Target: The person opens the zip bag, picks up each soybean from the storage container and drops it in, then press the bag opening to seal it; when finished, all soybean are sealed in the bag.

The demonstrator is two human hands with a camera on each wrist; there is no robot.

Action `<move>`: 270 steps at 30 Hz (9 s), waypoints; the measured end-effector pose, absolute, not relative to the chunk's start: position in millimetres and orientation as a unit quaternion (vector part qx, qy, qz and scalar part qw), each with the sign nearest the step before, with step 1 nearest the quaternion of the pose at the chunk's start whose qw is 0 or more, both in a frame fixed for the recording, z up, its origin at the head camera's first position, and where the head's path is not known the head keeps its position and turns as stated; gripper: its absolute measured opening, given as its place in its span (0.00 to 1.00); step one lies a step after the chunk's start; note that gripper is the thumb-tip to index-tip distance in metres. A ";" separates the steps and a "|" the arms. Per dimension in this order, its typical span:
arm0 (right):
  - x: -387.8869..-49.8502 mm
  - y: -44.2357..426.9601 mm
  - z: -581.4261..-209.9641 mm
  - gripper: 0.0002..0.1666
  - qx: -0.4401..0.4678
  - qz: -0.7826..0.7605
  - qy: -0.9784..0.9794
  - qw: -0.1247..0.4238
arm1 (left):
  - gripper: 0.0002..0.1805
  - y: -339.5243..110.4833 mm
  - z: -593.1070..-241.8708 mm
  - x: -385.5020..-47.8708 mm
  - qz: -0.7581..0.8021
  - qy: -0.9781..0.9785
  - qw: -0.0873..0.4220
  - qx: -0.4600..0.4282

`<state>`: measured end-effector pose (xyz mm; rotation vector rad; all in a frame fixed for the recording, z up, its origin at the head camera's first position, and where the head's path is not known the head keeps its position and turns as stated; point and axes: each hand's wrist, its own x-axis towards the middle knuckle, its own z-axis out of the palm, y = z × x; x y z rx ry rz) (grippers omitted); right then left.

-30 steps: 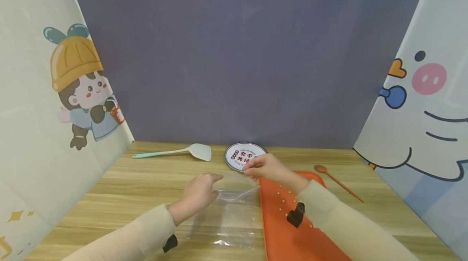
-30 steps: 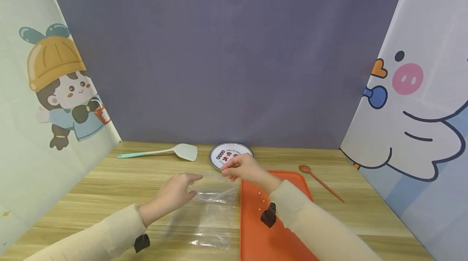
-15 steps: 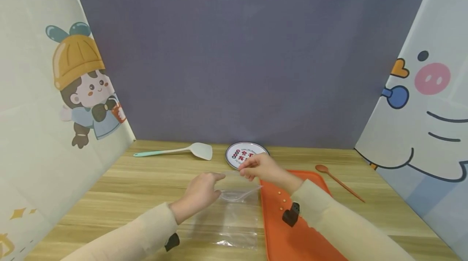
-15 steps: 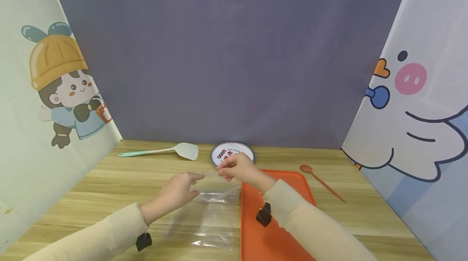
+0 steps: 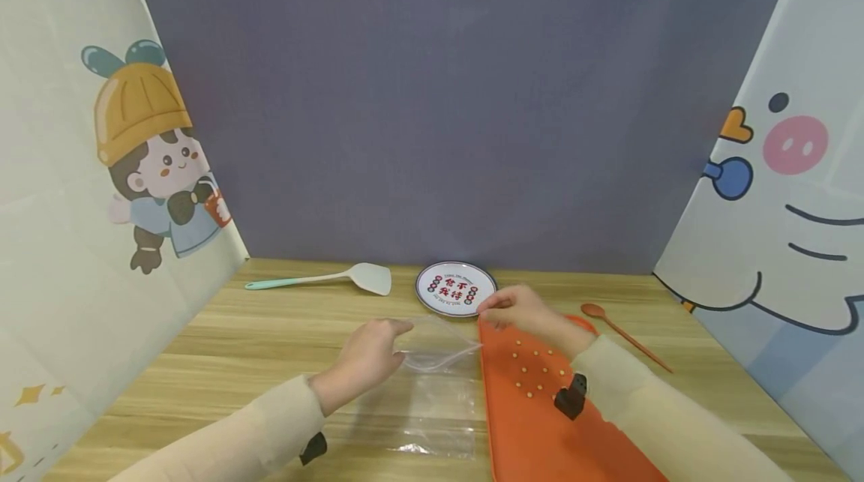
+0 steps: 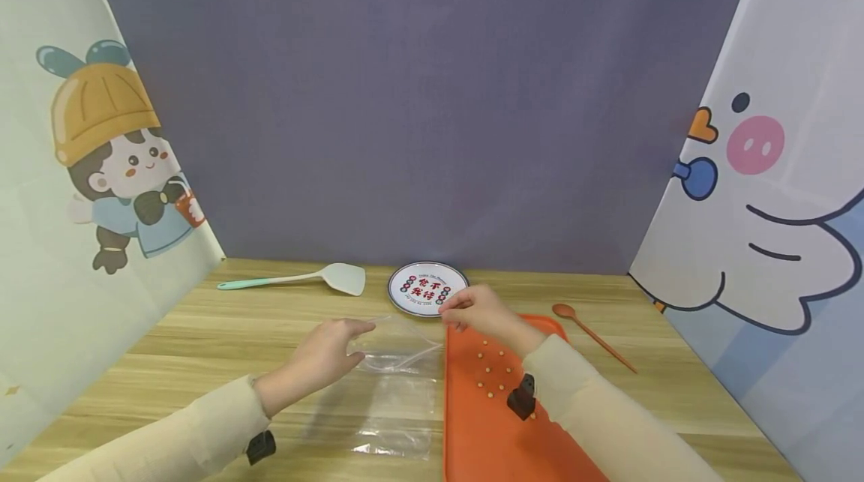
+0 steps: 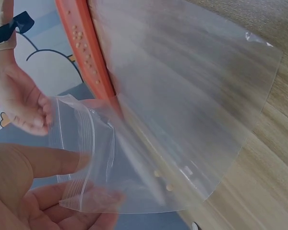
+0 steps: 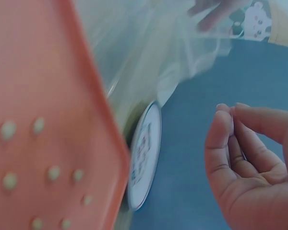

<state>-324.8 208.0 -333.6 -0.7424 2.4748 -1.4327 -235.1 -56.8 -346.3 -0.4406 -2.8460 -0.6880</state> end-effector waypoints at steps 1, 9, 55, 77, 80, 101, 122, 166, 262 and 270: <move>-326.7 212.4 -335.4 0.14 -0.248 -0.479 0.837 0.093 | 0.26 -56.8 -346.2 -235.1 -0.230 -0.957 0.090 -0.149; -336.9 241.1 -347.2 0.15 -0.220 -0.464 0.852 0.100 | 0.25 -56.7 -344.8 -234.8 -0.231 -0.957 0.091 -0.150; -357.3 281.5 -389.0 0.12 -0.178 -0.461 0.855 0.160 | 0.25 -53.5 -346.1 -232.4 -0.223 -0.956 0.095 -0.162; -331.8 240.2 -353.6 0.16 -0.221 -0.503 0.827 0.119 | 0.24 -55.2 -349.5 -234.4 -0.218 -0.957 0.097 -0.163; -325.3 226.8 -348.3 0.14 -0.234 -0.511 0.818 0.119 | 0.24 -55.4 -349.6 -234.5 -0.219 -0.958 0.095 -0.162; -309.7 157.4 -331.3 0.10 -0.308 -0.471 0.821 0.094 | 0.25 -57.6 -349.6 -238.5 -0.229 -0.957 0.083 -0.159; -321.2 216.3 -333.3 0.11 -0.260 -0.473 0.838 0.079 | 0.25 -57.5 -351.8 -233.0 -0.235 -0.955 0.094 -0.155; -340.2 316.7 -386.0 0.10 -0.172 -0.387 0.894 0.150 | 0.25 -59.5 -359.3 -228.4 -0.228 -0.955 0.105 -0.161; -328.9 286.2 -362.6 0.15 -0.171 -0.409 0.883 0.151 | 0.27 -58.7 -353.2 -230.1 -0.234 -0.953 0.093 -0.166; -337.0 297.1 -379.1 0.15 -0.169 -0.407 0.879 0.182 | 0.27 -59.3 -354.8 -229.9 -0.229 -0.954 0.093 -0.168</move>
